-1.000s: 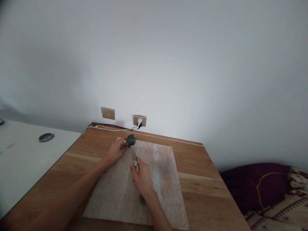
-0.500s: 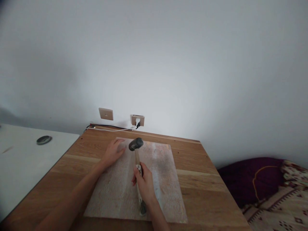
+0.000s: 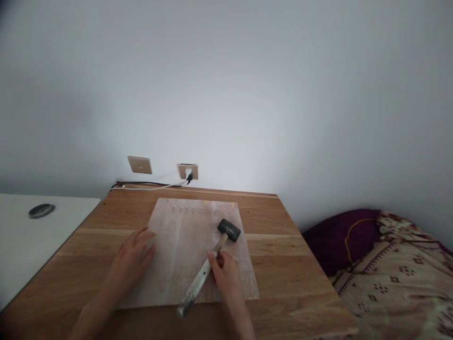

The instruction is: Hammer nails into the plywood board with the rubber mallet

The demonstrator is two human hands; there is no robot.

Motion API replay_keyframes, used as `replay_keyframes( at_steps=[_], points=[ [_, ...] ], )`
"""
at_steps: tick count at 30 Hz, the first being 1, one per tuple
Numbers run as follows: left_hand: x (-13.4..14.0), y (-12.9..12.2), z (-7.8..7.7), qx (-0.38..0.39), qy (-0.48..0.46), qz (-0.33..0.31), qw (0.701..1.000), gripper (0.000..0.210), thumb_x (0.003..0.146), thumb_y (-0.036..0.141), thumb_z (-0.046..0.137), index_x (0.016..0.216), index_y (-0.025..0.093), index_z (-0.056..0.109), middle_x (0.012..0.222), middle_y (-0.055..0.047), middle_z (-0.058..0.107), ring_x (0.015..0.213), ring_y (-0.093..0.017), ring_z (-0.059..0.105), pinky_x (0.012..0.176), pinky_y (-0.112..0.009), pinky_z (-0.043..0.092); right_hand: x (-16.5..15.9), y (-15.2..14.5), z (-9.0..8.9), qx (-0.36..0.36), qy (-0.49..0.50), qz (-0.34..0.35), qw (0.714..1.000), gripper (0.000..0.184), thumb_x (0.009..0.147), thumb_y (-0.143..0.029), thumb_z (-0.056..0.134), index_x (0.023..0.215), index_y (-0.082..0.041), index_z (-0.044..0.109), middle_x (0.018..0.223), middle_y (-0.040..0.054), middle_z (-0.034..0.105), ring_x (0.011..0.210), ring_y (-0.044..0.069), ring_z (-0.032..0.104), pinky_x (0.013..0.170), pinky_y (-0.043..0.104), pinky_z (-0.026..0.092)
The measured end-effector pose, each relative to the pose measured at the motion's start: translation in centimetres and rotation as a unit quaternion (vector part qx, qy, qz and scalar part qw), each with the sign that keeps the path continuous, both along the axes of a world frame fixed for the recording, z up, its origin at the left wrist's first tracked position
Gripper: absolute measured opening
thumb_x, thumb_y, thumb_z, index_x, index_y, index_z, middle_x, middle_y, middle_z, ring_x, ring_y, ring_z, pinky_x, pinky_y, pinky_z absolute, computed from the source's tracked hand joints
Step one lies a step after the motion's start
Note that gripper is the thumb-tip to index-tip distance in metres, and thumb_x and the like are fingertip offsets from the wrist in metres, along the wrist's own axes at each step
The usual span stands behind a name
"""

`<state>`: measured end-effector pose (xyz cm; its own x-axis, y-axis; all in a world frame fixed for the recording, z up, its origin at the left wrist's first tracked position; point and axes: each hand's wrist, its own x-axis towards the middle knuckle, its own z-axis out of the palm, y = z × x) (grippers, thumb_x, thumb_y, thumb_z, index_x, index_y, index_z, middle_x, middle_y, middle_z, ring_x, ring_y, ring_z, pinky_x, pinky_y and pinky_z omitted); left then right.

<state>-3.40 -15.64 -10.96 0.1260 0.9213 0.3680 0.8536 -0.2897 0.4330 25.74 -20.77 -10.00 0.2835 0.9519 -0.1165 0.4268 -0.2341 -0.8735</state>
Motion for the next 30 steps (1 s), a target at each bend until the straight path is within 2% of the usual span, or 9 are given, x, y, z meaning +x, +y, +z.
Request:
replay_keyframes(
  at_steps=[3, 5, 7, 10, 14, 18, 24, 27, 30],
  points=[
    [-2.9, -2.2, -1.8, -0.023, -0.01, 0.073, 0.997, 0.041, 0.101, 0.048, 0.04, 0.114, 0.02, 0.066, 0.138, -0.015, 0.058, 0.117, -0.033, 0.067, 0.097, -0.053, 0.06, 1.1, -1.0, -0.1, 0.077, -0.109, -0.013, 0.991, 0.055, 0.096, -0.07, 0.048, 0.088, -0.02, 0.071, 0.073, 0.0076, 0.075, 0.066, 0.025, 0.072, 0.062, 0.034, 0.053],
    [-3.7, -3.6, -2.3, -0.015, -0.021, 0.076, 0.997, 0.042, 0.101, 0.05, 0.039, 0.113, 0.021, 0.067, 0.138, -0.013, 0.059, 0.116, -0.031, 0.069, 0.096, -0.051, 0.061, 1.8, -2.3, -0.9, 0.145, -0.176, -0.026, 0.973, 0.053, 0.102, -0.063, 0.043, 0.106, -0.019, 0.072, 0.096, 0.0122, 0.079, 0.085, 0.027, 0.075, 0.077, 0.039, 0.057],
    [-3.6, -4.6, -2.3, -0.003, -0.022, 0.048, 0.999, 0.04, 0.102, 0.049, 0.04, 0.116, 0.023, 0.067, 0.139, -0.012, 0.061, 0.12, -0.03, 0.068, 0.099, -0.049, 0.061, 2.5, -3.6, -2.0, 0.193, -0.263, -0.029, 0.945, 0.052, 0.105, -0.059, 0.04, 0.117, -0.018, 0.07, 0.114, 0.0159, 0.077, 0.106, 0.031, 0.071, 0.091, 0.046, 0.056],
    [-2.8, -5.5, -1.4, 0.003, 0.0, -0.031, 1.0, 0.037, 0.103, 0.044, 0.042, 0.127, 0.027, 0.064, 0.143, -0.008, 0.062, 0.124, -0.027, 0.067, 0.104, -0.046, 0.059, 3.8, -5.0, -3.2, 0.211, -0.383, -0.013, 0.899, 0.051, 0.107, -0.054, 0.04, 0.129, -0.016, 0.066, 0.129, 0.0174, 0.072, 0.13, 0.037, 0.059, 0.104, 0.056, 0.047],
    [-1.1, -5.1, -0.2, 0.019, 0.039, -0.123, 0.991, 0.038, 0.103, 0.038, 0.044, 0.136, 0.028, 0.06, 0.145, -0.006, 0.064, 0.126, -0.026, 0.067, 0.109, -0.044, 0.056, 6.0, -5.6, -3.2, 0.19, -0.45, 0.004, 0.873, 0.046, 0.109, -0.046, 0.039, 0.126, -0.016, 0.068, 0.128, 0.0158, 0.073, 0.136, 0.037, 0.054, 0.115, 0.059, 0.036],
    [2.7, -4.4, -0.1, 0.004, 0.045, -0.185, 0.982, 0.037, 0.102, 0.028, 0.046, 0.136, 0.025, 0.06, 0.148, -0.009, 0.06, 0.133, -0.027, 0.061, 0.112, -0.046, 0.053, 10.3, -5.8, -3.0, 0.157, -0.471, -0.036, 0.867, 0.049, 0.109, -0.048, 0.035, 0.122, -0.016, 0.07, 0.127, 0.0155, 0.074, 0.137, 0.036, 0.053, 0.115, 0.058, 0.036],
    [11.9, -3.6, -0.3, -0.045, 0.027, -0.291, 0.955, 0.048, 0.1, 0.031, 0.056, 0.146, 0.019, 0.051, 0.158, -0.016, 0.048, 0.144, -0.032, 0.05, 0.117, -0.05, 0.047, 19.6, -5.9, -4.2, 0.111, -0.482, -0.121, 0.861, 0.063, 0.106, -0.053, 0.022, 0.122, -0.014, 0.069, 0.13, 0.0189, 0.072, 0.14, 0.039, 0.05, 0.112, 0.059, 0.038],
    [15.5, -2.8, 0.5, -0.067, 0.016, -0.327, 0.942, 0.049, 0.101, 0.03, 0.056, 0.148, 0.019, 0.049, 0.161, -0.018, 0.043, 0.144, -0.032, 0.05, 0.117, -0.051, 0.048, 23.3, -5.7, -3.6, 0.098, -0.465, -0.152, 0.867, 0.07, 0.104, -0.059, 0.019, 0.123, -0.013, 0.068, 0.129, 0.0213, 0.071, 0.138, 0.042, 0.052, 0.109, 0.062, 0.042],
    [16.7, -2.7, 1.9, -0.058, 0.023, -0.336, 0.94, 0.036, 0.1, 0.027, 0.061, 0.135, 0.021, 0.06, 0.16, -0.016, 0.044, 0.142, -0.033, 0.051, 0.116, -0.056, 0.046, 23.9, -6.7, -2.6, 0.137, -0.432, -0.176, 0.874, 0.07, 0.104, -0.062, 0.022, 0.13, -0.011, 0.064, 0.128, 0.024, 0.069, 0.131, 0.042, 0.057, 0.104, 0.063, 0.046]
  ],
)
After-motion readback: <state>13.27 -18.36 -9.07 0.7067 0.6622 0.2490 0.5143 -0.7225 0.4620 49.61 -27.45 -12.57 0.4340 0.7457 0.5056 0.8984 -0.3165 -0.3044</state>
